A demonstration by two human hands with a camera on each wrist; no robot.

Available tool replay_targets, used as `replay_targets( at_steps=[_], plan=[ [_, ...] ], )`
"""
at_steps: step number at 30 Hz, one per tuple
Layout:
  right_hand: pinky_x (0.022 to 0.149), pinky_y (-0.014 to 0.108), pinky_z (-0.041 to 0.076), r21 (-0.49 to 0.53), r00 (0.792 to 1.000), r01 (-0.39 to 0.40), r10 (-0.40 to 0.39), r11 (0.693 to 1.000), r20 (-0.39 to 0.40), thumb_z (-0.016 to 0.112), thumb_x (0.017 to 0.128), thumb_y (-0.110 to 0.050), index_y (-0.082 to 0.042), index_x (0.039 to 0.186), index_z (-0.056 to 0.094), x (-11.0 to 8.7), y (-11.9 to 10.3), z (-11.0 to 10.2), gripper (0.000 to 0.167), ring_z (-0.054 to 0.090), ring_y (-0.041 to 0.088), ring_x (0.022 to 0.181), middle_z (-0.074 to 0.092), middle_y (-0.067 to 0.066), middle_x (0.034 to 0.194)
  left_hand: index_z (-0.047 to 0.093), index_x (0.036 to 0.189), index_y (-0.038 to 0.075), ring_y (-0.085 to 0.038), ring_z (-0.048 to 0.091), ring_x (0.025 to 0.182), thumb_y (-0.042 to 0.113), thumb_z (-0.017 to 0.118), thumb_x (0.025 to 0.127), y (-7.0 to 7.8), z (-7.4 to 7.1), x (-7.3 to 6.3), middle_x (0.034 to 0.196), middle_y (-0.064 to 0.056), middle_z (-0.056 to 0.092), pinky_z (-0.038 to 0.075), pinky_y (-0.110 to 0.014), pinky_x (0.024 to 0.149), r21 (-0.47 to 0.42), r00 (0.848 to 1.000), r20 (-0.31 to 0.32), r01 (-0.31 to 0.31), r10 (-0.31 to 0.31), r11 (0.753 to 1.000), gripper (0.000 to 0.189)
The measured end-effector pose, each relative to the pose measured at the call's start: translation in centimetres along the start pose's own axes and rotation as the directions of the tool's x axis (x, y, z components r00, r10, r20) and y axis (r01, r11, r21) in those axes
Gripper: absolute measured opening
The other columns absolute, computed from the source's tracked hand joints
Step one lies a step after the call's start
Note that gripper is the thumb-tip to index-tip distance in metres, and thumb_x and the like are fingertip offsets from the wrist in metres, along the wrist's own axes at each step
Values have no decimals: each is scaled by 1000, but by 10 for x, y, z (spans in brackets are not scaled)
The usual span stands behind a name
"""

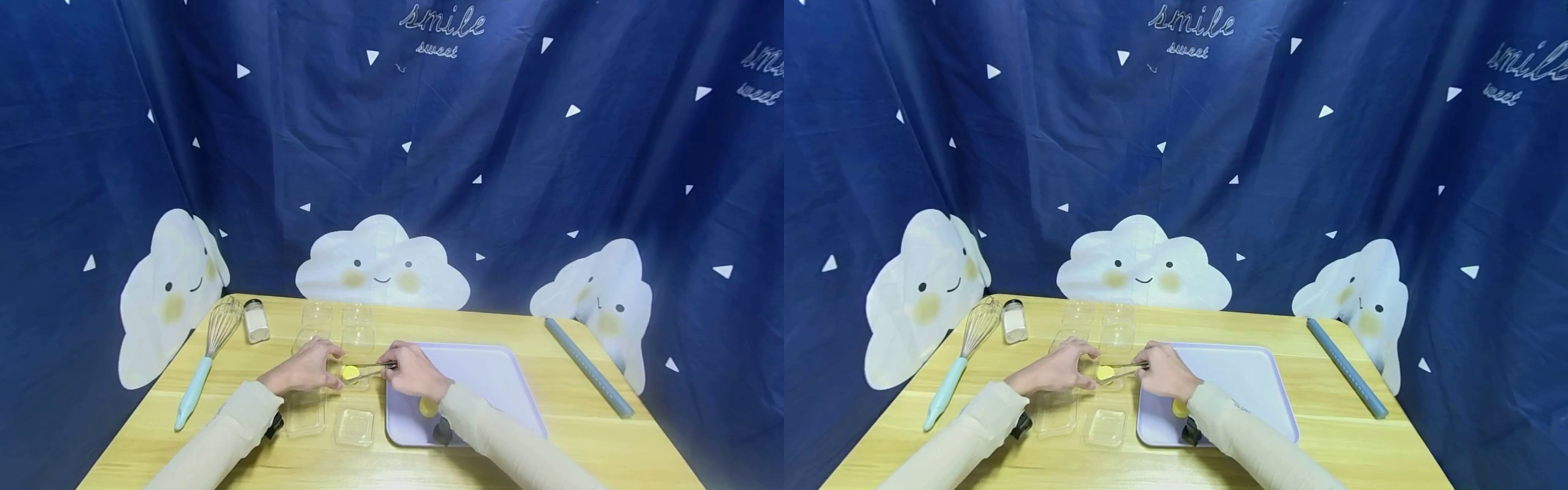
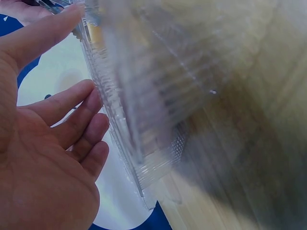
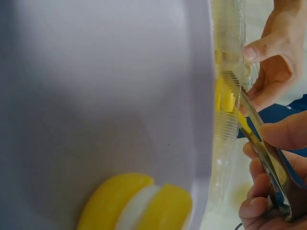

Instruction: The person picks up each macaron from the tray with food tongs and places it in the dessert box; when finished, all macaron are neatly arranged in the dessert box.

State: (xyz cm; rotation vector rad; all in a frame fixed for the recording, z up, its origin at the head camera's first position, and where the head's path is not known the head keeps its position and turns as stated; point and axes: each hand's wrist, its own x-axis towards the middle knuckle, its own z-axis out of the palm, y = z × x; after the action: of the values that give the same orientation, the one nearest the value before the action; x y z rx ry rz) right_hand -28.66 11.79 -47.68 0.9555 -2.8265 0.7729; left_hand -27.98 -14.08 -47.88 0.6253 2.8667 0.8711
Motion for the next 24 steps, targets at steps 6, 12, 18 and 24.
replay_targets(
  at_steps=[6, 12, 18, 24],
  plan=[
    [75, 18, 53, -25, 1000, 25, -26, 999, -10, 69, 84, -12, -8, 106, 79, 1, 2, 2, 25, 59, 5, 81, 71, -1, 93, 66, 127, 2, -33, 52, 130, 27, 91, 71, -1, 2, -1, 129, -11, 68, 40, -58, 115, 9, 1000, 2, 11, -11, 1000, 66],
    [74, 17, 53, -28, 999, 36, -37, 999, -9, 69, 84, -10, -8, 107, 78, 1, 4, 4, 25, 58, 5, 80, 71, 1, 93, 66, 128, 3, -36, 49, 135, 28, 91, 71, -3, 3, -1, 132, -12, 66, 33, -61, 119, 2, 1000, 2, 7, -7, 1000, 67],
    [73, 16, 53, -22, 999, 33, -33, 999, -4, 69, 84, -10, -7, 107, 78, 1, 3, 4, 26, 57, 4, 80, 71, 2, 94, 66, 127, 3, -35, 49, 133, 29, 91, 71, -4, 4, -1, 131, -11, 66, 33, -61, 119, 6, 1000, -2, 6, -6, 1000, 67],
    [71, 17, 51, -17, 999, 32, -33, 999, -19, 69, 83, -10, -7, 107, 78, 0, 1, 1, 26, 57, 6, 80, 70, 0, 92, 65, 129, 4, -37, 48, 136, 31, 91, 71, -4, 4, -1, 134, -12, 64, 31, -63, 120, 12, 1000, -4, 8, -8, 1000, 69]
  ],
)
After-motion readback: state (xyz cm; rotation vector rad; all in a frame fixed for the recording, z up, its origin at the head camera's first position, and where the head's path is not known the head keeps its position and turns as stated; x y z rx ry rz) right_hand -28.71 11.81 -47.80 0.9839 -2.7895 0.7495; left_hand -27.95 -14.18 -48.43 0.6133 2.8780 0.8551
